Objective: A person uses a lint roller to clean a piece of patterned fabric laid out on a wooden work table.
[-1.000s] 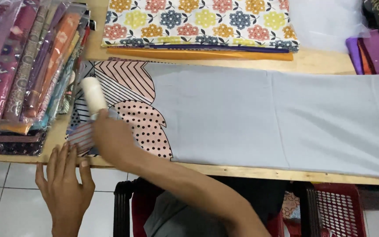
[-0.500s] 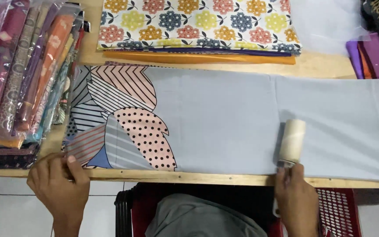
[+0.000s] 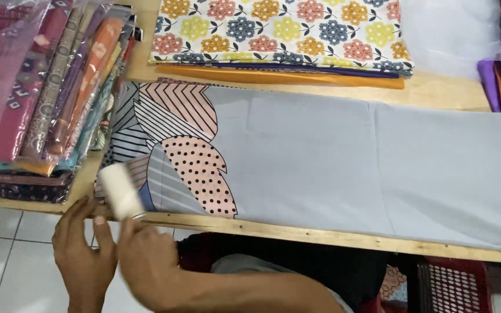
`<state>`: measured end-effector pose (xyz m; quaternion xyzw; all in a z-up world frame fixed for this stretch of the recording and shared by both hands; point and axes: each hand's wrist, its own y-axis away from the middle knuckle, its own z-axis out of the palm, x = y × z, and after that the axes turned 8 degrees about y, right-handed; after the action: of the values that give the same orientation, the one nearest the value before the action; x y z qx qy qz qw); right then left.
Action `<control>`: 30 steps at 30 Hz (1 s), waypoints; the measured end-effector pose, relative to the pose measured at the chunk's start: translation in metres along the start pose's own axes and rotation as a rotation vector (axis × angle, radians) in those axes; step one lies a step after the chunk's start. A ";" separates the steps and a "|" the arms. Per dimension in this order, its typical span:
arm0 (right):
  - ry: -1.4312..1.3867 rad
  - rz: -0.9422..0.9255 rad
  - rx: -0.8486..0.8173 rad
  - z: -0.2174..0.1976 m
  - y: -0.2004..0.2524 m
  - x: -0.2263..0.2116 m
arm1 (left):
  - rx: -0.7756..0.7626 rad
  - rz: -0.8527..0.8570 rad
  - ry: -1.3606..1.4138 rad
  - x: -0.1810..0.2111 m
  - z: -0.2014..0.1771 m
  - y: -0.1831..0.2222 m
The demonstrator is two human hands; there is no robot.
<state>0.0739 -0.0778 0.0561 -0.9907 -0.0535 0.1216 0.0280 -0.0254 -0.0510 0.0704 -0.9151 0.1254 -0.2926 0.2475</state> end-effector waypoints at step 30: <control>-0.096 0.656 -0.297 -0.058 0.016 0.228 | -0.409 -0.216 -0.143 0.001 0.008 -0.029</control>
<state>0.3099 -0.0708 0.0567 -0.9416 0.2488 0.1615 -0.1594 -0.0176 -0.0235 0.0801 -0.9727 0.0656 -0.2203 0.0326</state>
